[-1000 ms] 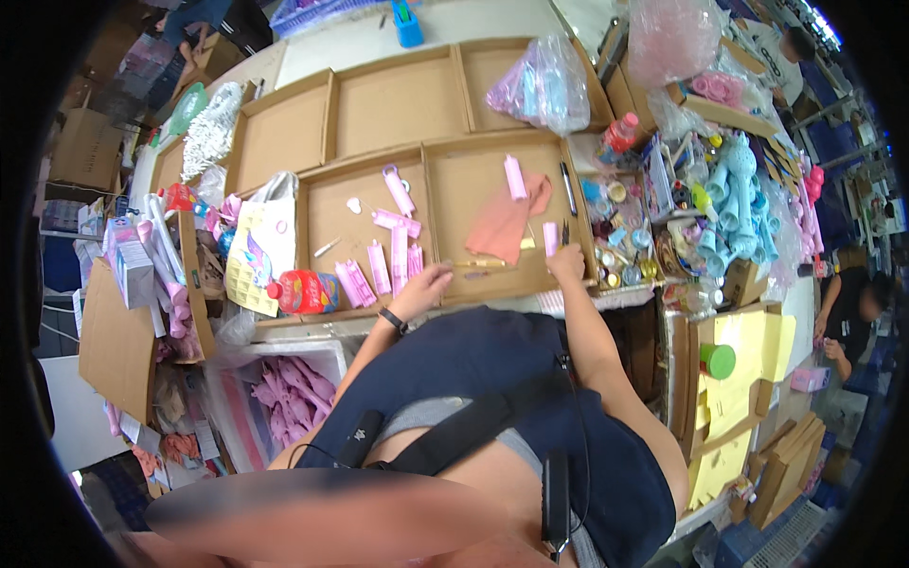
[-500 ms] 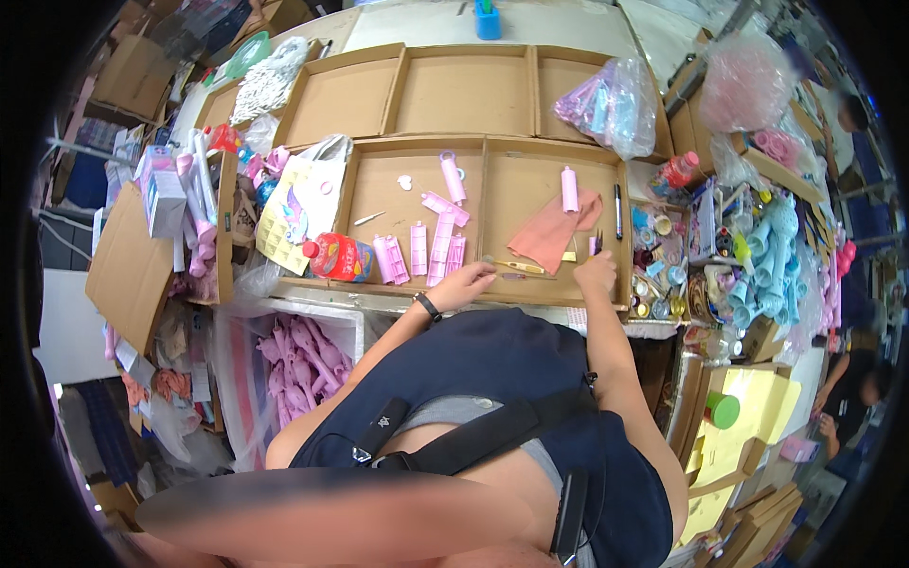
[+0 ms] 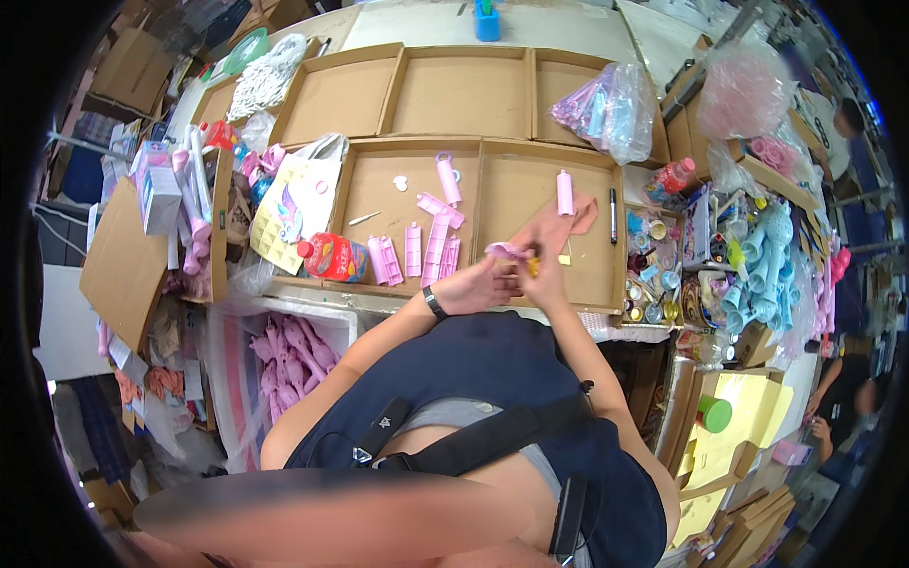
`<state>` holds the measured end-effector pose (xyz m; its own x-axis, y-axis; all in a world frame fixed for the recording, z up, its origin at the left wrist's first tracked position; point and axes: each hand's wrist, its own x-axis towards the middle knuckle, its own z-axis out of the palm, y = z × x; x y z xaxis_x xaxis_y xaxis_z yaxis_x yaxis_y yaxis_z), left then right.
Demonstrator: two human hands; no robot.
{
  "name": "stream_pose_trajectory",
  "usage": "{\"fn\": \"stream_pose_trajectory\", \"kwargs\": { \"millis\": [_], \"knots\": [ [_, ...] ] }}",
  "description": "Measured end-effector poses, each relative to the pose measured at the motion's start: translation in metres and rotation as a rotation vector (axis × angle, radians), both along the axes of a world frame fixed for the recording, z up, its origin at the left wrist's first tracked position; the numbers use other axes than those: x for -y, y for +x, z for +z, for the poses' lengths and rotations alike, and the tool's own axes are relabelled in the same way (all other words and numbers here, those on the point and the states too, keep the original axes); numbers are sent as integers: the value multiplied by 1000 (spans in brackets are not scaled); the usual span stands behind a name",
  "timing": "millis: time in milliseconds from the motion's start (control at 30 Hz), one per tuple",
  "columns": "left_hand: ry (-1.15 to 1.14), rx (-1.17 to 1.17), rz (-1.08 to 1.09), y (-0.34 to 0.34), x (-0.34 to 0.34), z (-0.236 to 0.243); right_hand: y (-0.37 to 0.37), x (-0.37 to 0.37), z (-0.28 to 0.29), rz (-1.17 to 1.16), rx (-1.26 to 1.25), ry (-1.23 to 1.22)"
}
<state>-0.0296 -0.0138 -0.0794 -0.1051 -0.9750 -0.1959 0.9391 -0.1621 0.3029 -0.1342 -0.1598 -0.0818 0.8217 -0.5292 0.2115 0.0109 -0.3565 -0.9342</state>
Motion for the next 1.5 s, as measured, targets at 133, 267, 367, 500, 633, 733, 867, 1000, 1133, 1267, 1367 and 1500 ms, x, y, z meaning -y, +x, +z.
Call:
{"fn": "stream_pose_trajectory", "kwargs": {
  "millis": [133, 267, 367, 500, 633, 733, 867, 1000, 1133, 1267, 1367, 1500],
  "knots": [
    [57, -214, 243, 4, 7, 15, 18, -13, 38, 340, 142, -441],
    [7, -132, 421, 6, 0, 30, 15, -19, 38, 356, 180, -235],
    [63, 33, 501, 7, -2, 37, 10, -26, 26, 246, 206, 145],
    [147, 264, 694, 9, -2, 41, 5, -23, 18, 45, 312, 259],
    [245, 733, 831, 16, -8, 47, -7, -12, 22, 9, -134, 84],
    [170, 1036, 878, 14, -12, 53, -10, -17, 26, 24, -185, 17],
    [185, 996, 813, 11, -13, 63, -4, -23, 36, 84, -235, -45],
    [182, 824, 797, 14, -12, 68, 9, -23, 49, 79, -224, -251],
    [183, 569, 765, 17, -14, 67, 21, -26, 58, 83, -216, -511],
    [122, 437, 716, 17, -15, 67, 30, -32, 63, 93, -199, -615],
    [112, 390, 714, 17, -16, 70, 34, -35, 65, 105, -242, -654],
    [158, 433, 718, 16, -18, 73, 35, -35, 65, 126, -261, -631]
  ]
}}
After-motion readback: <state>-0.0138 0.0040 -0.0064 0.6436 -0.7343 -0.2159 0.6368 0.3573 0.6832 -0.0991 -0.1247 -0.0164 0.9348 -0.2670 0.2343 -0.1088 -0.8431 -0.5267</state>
